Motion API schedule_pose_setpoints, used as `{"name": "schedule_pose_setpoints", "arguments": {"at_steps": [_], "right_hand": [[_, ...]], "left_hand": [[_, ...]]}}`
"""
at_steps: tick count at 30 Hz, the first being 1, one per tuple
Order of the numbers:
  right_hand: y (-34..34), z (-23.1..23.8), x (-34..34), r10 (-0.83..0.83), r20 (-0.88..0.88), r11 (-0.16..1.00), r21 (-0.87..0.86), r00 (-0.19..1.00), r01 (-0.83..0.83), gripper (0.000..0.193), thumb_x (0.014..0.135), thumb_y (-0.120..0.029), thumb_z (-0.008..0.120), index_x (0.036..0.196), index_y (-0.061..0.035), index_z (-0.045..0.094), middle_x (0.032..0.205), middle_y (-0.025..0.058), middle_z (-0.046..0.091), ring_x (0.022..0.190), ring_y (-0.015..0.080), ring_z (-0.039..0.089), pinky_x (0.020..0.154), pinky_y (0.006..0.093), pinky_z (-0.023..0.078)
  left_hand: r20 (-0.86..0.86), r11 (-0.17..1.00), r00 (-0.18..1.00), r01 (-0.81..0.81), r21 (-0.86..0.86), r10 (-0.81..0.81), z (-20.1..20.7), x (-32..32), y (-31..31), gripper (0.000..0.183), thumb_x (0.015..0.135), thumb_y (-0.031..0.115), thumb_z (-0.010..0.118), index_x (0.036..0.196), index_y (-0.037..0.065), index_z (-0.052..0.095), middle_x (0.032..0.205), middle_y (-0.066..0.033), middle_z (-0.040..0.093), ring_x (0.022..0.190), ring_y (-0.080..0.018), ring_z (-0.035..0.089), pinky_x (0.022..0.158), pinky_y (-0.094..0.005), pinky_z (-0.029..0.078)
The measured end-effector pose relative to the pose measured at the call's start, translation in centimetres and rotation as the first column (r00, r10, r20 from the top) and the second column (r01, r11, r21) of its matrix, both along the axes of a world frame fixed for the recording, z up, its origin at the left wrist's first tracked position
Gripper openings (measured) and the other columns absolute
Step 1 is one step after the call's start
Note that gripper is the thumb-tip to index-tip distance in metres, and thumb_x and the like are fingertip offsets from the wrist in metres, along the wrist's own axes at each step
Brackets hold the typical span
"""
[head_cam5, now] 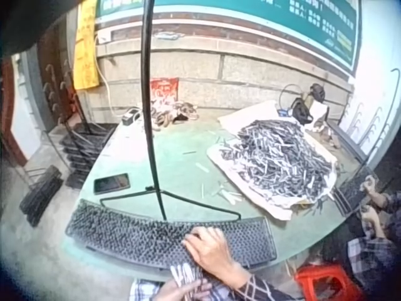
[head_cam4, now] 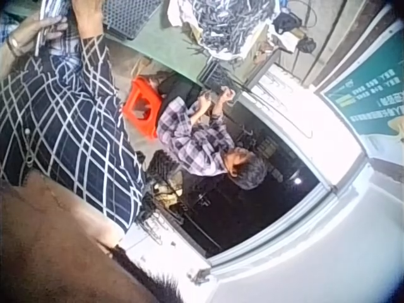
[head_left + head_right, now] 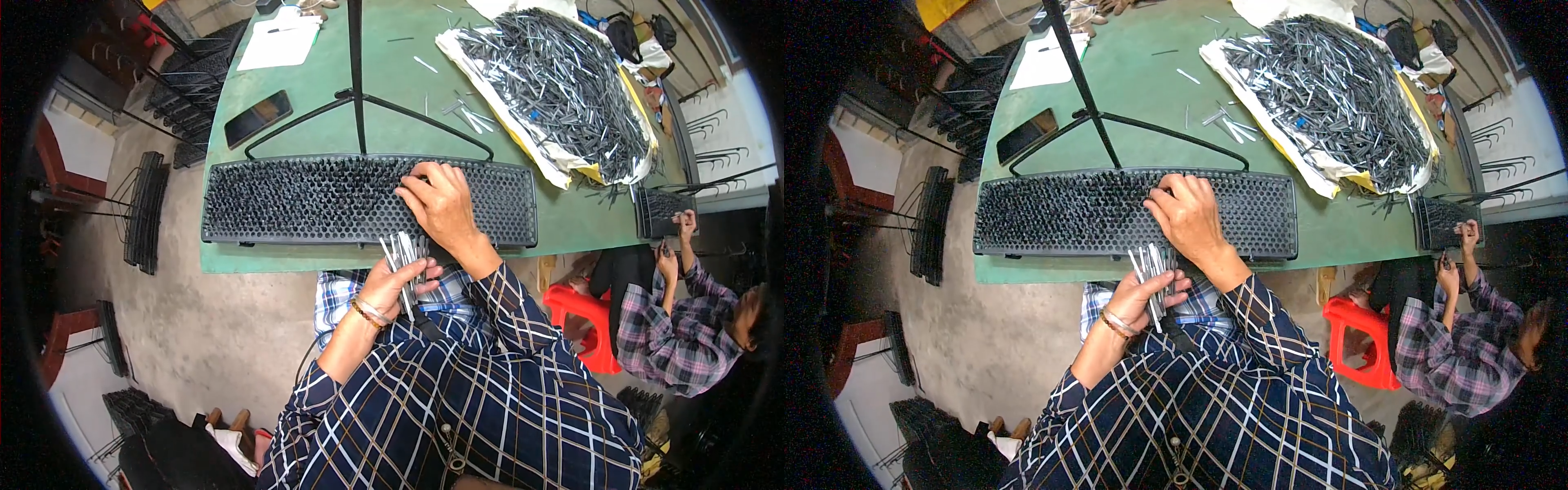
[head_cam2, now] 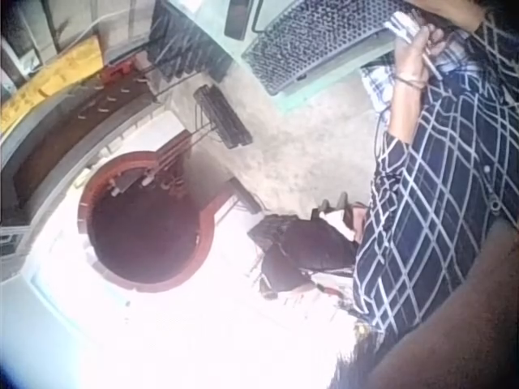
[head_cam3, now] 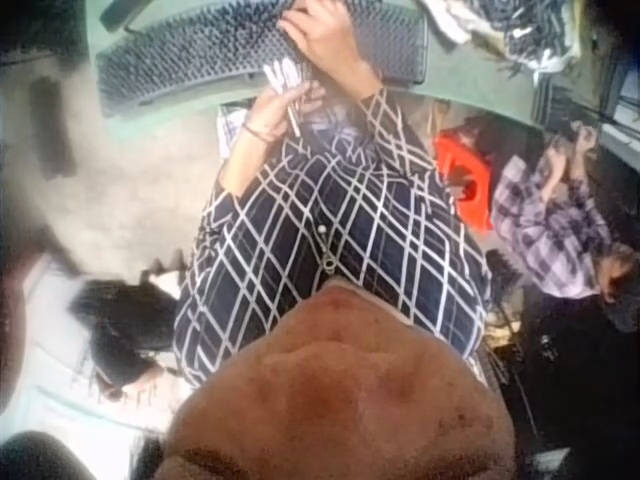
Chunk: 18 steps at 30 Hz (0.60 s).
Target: Inserting small metal rods into a black plastic grid template.
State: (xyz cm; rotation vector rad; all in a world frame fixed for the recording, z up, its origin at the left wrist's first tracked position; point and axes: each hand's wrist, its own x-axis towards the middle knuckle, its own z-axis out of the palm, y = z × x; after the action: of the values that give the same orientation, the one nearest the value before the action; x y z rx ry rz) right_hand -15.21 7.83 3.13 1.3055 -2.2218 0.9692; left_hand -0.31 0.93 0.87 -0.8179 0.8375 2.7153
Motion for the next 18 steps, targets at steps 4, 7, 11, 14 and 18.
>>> {"name": "schedule_pose_setpoints", "arguments": {"at_steps": [4,7,11,14,18], "right_hand": [[1.1,0.7,0.6,0.082,0.333,0.992,-0.118,0.939,-0.044,0.017,0.074,-0.015,0.070,0.083,-0.0009,0.067,0.079,0.0082,0.061,0.070,0.0206,0.059,0.061,0.0300,0.045],[3.2,2.0,1.7,0.041,0.742,0.981,0.097,0.670,-0.168,0.021,0.076,-0.018,0.070,0.087,0.0001,0.068,0.076,0.0103,0.063,0.063,0.0155,0.059,0.054,0.0272,0.045],[4.3,0.7,2.3,0.091,0.933,0.982,-0.027,0.349,-0.184,0.020,0.080,-0.017,0.069,0.087,0.0021,0.068,0.074,0.0035,0.065,0.060,0.0064,0.056,0.051,0.0215,0.044],[4.6,0.4,2.0,0.135,0.972,0.987,-0.115,0.190,-0.110,0.018,0.080,-0.014,0.068,0.087,0.0022,0.068,0.075,0.0026,0.065,0.062,0.0058,0.056,0.053,0.0219,0.045],[3.4,1.3,0.6,0.183,0.874,0.971,-0.231,0.451,0.054,0.019,0.080,-0.015,0.067,0.089,0.0017,0.068,0.077,0.0060,0.066,0.067,0.0068,0.055,0.058,0.0208,0.044]], "left_hand": [[-0.005,1.000,1.000,-0.024,0.001,0.024,-0.2,0.1,-0.2,0.017,0.086,0.006,0.058,0.102,-0.001,0.055,0.098,-0.0126,0.061,0.091,-0.0257,0.062,0.074,-0.0373,0.056],[-0.012,0.997,0.997,-0.070,-0.017,0.070,0.3,0.0,-0.3,0.021,0.086,0.006,0.058,0.106,-0.001,0.055,0.100,-0.0121,0.061,0.091,-0.0248,0.062,0.075,-0.0366,0.056],[-0.060,0.996,0.997,-0.060,-0.074,0.055,0.8,-0.4,0.0,0.030,0.087,0.006,0.056,0.116,0.002,0.051,0.104,-0.0116,0.061,0.093,-0.0216,0.062,0.077,-0.0339,0.056],[-0.075,0.992,0.996,-0.062,-0.110,0.054,0.9,-0.5,0.1,0.030,0.087,0.007,0.057,0.116,0.001,0.051,0.105,-0.0129,0.060,0.094,-0.0241,0.062,0.077,-0.0351,0.056],[-0.024,0.995,0.995,-0.093,-0.036,0.093,0.4,-0.4,0.0,0.027,0.087,0.008,0.057,0.112,0.000,0.051,0.104,-0.0160,0.060,0.095,-0.0266,0.062,0.078,-0.0365,0.055]]}}
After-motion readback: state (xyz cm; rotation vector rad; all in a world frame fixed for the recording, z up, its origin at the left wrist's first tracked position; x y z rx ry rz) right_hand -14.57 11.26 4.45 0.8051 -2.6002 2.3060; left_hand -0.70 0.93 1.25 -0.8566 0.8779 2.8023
